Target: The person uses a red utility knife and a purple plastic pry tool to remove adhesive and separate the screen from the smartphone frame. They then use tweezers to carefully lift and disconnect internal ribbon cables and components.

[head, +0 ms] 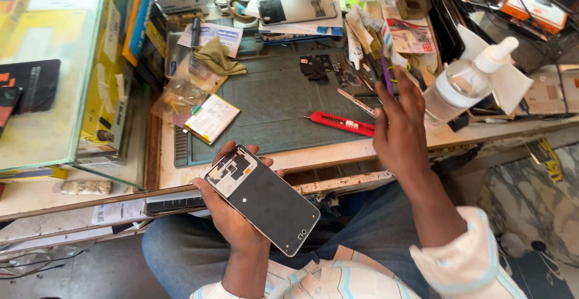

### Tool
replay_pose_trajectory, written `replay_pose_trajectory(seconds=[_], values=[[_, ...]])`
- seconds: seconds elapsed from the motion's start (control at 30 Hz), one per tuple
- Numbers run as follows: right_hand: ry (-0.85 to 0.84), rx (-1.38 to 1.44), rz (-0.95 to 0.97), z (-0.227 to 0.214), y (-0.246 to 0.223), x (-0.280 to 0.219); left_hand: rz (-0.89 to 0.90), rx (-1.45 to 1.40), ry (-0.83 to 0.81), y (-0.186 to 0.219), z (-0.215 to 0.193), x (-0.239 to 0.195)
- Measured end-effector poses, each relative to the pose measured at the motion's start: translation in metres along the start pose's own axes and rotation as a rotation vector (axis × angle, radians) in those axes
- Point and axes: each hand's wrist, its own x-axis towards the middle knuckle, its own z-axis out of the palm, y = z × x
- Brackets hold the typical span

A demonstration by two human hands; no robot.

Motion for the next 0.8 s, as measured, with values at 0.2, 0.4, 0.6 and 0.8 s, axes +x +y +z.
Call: replay_pose_trajectory(seconds=[0.2, 0.4, 0.6, 0.8], values=[[-0.182, 0.174, -0.019, -0.021, -0.019, -0.004, -0.032, -0.017, 0.0, -0.003, -0.003, 0.002], [-0.313, 0.228, 0.021, -0.02, -0.018, 0.009, -0.069, 0.006, -0.001, -0.005, -0.002, 0.0], [-0.06, 0.243, 0.092, -0.007, -0.008, 0.014, -0.133, 0.018, -0.014, -0.006, -0.008, -0.002], [0.059, 0.064, 0.105, 0.023, 0.016, 0.05, -0.161, 0.064, 0.001, -0.005, -0.004, -0.005]])
